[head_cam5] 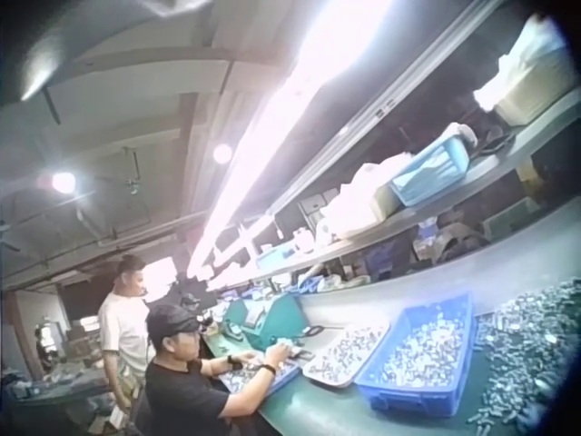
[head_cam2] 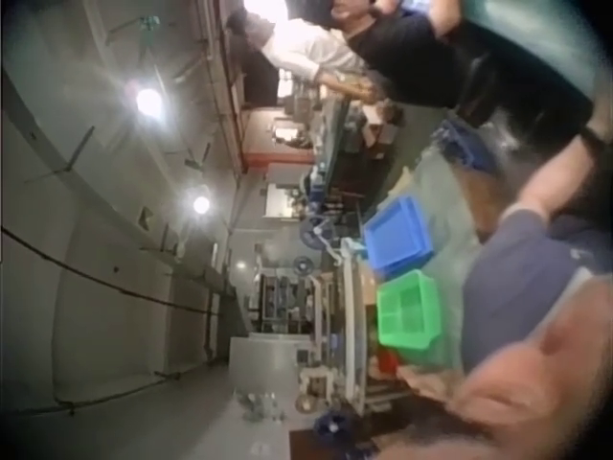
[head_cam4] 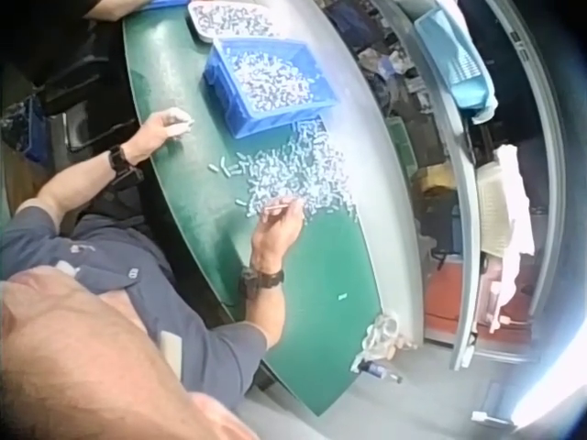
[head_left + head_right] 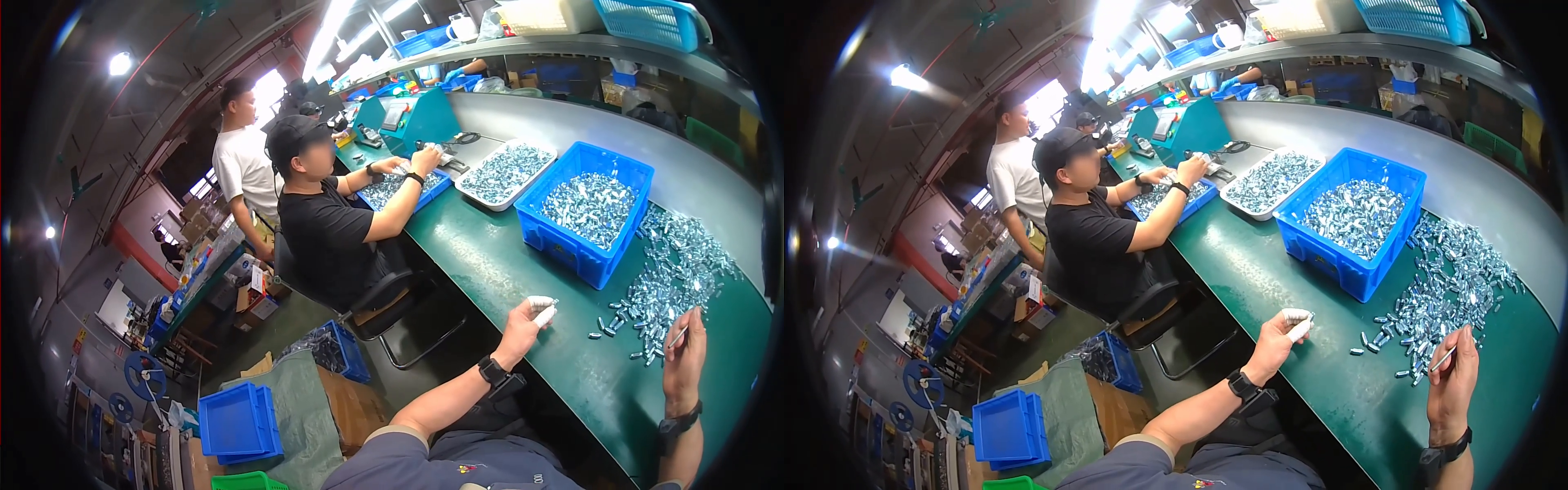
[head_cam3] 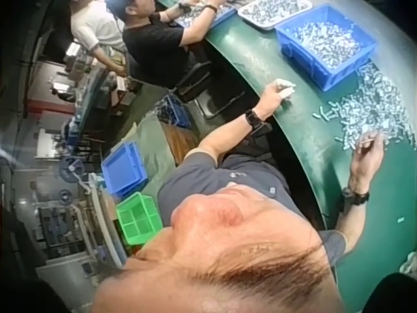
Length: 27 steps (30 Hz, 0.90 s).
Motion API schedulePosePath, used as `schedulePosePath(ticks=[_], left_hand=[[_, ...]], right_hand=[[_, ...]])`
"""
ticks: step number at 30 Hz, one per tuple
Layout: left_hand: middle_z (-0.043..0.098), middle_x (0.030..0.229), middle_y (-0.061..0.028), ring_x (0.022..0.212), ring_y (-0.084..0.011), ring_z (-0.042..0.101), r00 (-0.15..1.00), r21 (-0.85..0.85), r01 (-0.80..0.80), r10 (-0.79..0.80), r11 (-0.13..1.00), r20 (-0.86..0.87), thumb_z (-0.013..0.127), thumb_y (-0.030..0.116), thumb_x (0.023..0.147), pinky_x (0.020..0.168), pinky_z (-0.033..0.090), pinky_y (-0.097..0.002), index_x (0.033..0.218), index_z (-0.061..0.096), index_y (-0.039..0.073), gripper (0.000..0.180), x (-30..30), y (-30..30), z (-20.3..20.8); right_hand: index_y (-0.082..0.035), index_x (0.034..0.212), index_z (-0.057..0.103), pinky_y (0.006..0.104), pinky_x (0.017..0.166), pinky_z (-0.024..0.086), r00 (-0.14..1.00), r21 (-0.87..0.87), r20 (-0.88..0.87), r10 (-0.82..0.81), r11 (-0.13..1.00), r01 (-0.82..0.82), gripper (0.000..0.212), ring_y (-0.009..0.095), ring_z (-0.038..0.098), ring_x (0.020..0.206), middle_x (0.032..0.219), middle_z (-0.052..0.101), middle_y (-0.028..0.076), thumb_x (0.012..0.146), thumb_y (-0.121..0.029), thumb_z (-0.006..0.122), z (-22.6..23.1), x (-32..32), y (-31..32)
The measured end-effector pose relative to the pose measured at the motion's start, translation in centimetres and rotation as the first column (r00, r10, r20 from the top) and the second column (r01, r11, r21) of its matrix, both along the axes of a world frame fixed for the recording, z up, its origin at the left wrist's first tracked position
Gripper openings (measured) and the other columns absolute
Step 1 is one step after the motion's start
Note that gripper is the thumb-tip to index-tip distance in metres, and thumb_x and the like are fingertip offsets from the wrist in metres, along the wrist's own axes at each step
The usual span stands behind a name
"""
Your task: The person picks up a metal part and a metal rod, inserts the rod into the part, and then places the assembled unit into a blue bin. This process is repeated for additional metal parts and rods.
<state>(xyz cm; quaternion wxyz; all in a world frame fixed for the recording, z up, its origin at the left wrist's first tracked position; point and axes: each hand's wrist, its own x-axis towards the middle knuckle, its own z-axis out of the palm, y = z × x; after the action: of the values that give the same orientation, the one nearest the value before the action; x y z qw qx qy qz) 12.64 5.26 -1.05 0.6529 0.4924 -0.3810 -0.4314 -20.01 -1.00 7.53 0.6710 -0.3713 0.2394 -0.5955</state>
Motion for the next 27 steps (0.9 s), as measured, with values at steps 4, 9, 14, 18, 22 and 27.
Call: schedulePosePath(ticks=[4,9,14,18,22,27], left_hand=[[0.070,0.100,-0.0012,0.086,-0.0078,0.063,0.998,-0.015,0.051,-0.051,0.999,0.045,0.068,0.005,0.097,0.077,0.050,-0.0233,0.114,0.067,0.004,0.017,-1.4,0.3,-0.4],[0.070,0.104,-0.0035,0.095,-0.0115,0.065,0.946,0.011,0.141,-0.138,0.990,0.295,0.068,-0.001,0.094,0.085,0.053,-0.0280,0.111,0.066,0.001,0.018,-2.8,0.1,0.0],[0.070,0.101,-0.0043,0.089,-0.0109,0.065,0.846,0.025,0.225,-0.208,0.974,0.491,0.071,-0.002,0.091,0.079,0.052,-0.0251,0.111,0.068,0.001,0.021,-2.7,-0.3,0.6],[0.068,0.094,-0.0049,0.079,-0.0118,0.063,0.762,-0.021,0.282,-0.210,0.959,0.613,0.074,-0.005,0.086,0.071,0.050,-0.0249,0.107,0.070,0.001,0.022,-4.0,-1.0,0.6],[0.068,0.093,-0.0057,0.078,-0.0126,0.062,0.724,0.002,0.331,-0.255,0.944,0.641,0.075,-0.006,0.085,0.071,0.050,-0.0252,0.106,0.069,0.001,0.023,-4.7,-0.2,0.8],[0.068,0.092,-0.0056,0.077,-0.0129,0.061,0.700,-0.003,0.338,-0.249,0.941,0.669,0.075,-0.006,0.085,0.070,0.049,-0.0253,0.106,0.069,0.001,0.023,-4.5,0.0,0.8]], right_hand=[[-0.009,0.093,0.056,0.0205,0.043,0.033,0.988,0.021,-0.153,0.000,1.000,0.004,0.029,0.006,0.043,0.052,0.067,0.049,-0.003,0.109,-0.032,0.050,-2.4,-0.6,0.9],[-0.001,0.112,0.070,0.0221,0.049,0.042,0.853,0.182,-0.483,0.199,0.975,-0.124,0.026,0.009,0.060,0.064,0.093,0.073,0.009,0.104,-0.024,0.059,-4.6,3.0,3.0],[0.002,0.123,0.068,0.0211,0.060,0.051,0.853,0.117,-0.441,0.279,0.960,-0.254,0.029,0.010,0.069,0.085,0.105,0.075,0.011,0.106,-0.017,0.054,-5.8,4.7,2.9],[0.000,0.124,0.069,0.0209,0.062,0.051,0.867,0.110,-0.403,0.294,0.956,-0.273,0.030,0.010,0.068,0.089,0.106,0.075,0.009,0.106,-0.020,0.055,-6.6,4.4,2.8],[-0.002,0.121,0.071,0.0216,0.062,0.052,0.884,0.110,-0.373,0.283,0.959,-0.260,0.029,0.009,0.068,0.085,0.103,0.076,0.007,0.105,-0.021,0.057,-7.4,4.1,3.4],[-0.001,0.124,0.069,0.0216,0.066,0.051,0.857,0.113,-0.418,0.301,0.953,-0.280,0.031,0.009,0.067,0.090,0.105,0.075,0.008,0.106,-0.023,0.057,-7.4,4.1,3.7]])
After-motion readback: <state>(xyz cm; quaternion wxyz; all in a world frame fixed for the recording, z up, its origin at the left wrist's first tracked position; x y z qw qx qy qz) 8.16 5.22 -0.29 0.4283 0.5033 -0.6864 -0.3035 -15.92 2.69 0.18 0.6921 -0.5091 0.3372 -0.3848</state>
